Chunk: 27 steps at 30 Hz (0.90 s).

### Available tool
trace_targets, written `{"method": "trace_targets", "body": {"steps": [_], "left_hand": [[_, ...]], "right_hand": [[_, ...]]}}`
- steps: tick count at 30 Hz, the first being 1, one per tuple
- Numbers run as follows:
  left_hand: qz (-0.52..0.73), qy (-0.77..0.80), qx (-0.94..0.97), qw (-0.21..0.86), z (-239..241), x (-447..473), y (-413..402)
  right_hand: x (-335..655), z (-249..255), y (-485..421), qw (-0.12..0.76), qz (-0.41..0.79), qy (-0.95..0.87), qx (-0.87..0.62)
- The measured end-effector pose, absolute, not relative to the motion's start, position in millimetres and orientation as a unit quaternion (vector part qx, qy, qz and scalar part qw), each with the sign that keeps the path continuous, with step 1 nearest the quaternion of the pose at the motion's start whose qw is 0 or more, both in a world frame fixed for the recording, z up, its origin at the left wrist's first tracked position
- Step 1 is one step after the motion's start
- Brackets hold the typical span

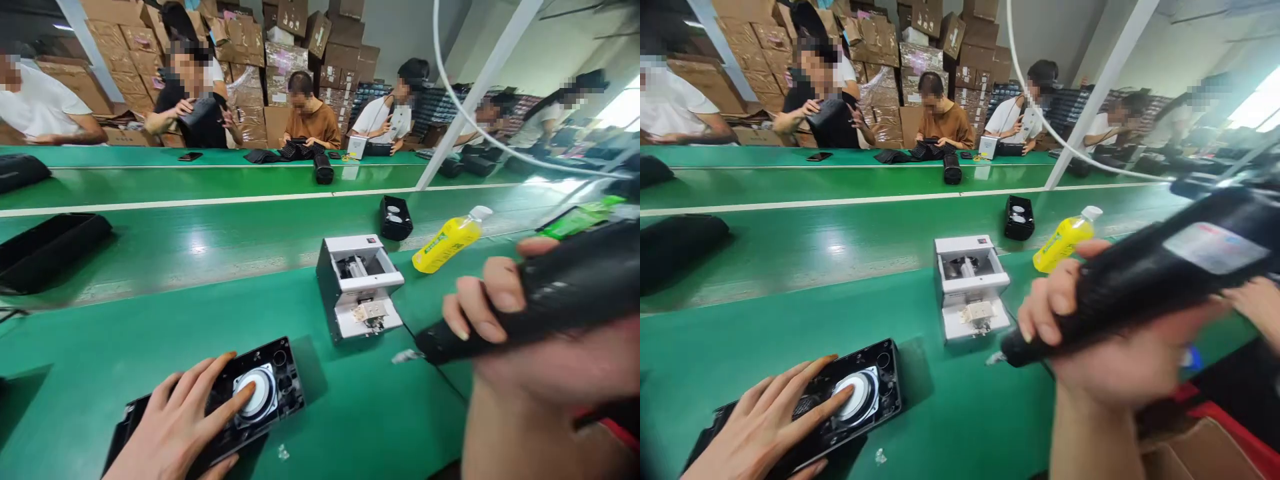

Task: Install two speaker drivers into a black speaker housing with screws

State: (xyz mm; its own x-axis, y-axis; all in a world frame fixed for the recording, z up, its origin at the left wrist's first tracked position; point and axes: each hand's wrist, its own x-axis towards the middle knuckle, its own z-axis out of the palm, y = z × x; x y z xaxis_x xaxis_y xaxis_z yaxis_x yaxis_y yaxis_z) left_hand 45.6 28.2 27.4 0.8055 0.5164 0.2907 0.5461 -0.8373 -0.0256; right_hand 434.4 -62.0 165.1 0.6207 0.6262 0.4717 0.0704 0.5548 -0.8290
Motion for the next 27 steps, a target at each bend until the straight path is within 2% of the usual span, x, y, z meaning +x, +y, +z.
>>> {"method": "trace_targets", "body": {"steps": [2, 6, 16, 21, 27], "left_hand": [[-0.143, -0.246, -0.956, 0.066, 16, 46, 29], [-0.162, -0.177, -0.968, 0.079, 7, 64, 32], [-0.14, -0.221, -0.965, 0.032, 24, 99, 16], [-0.167, -0.158, -0.97, 0.084, 25, 98, 21], [-0.162, -0.157, -0.969, 0.1, 37, 103, 20]], "right_hand": [[423, 169, -47, 0.83, 0.193, -0.384, -0.356], [409, 156, -24, 0.827, 0.163, -0.443, -0.306], [414, 128, -9, 0.792, 0.207, -0.478, -0.319], [411, 123, -9, 0.793, 0.2, -0.471, -0.331], [414, 123, -20, 0.776, 0.218, -0.476, -0.351]]}}
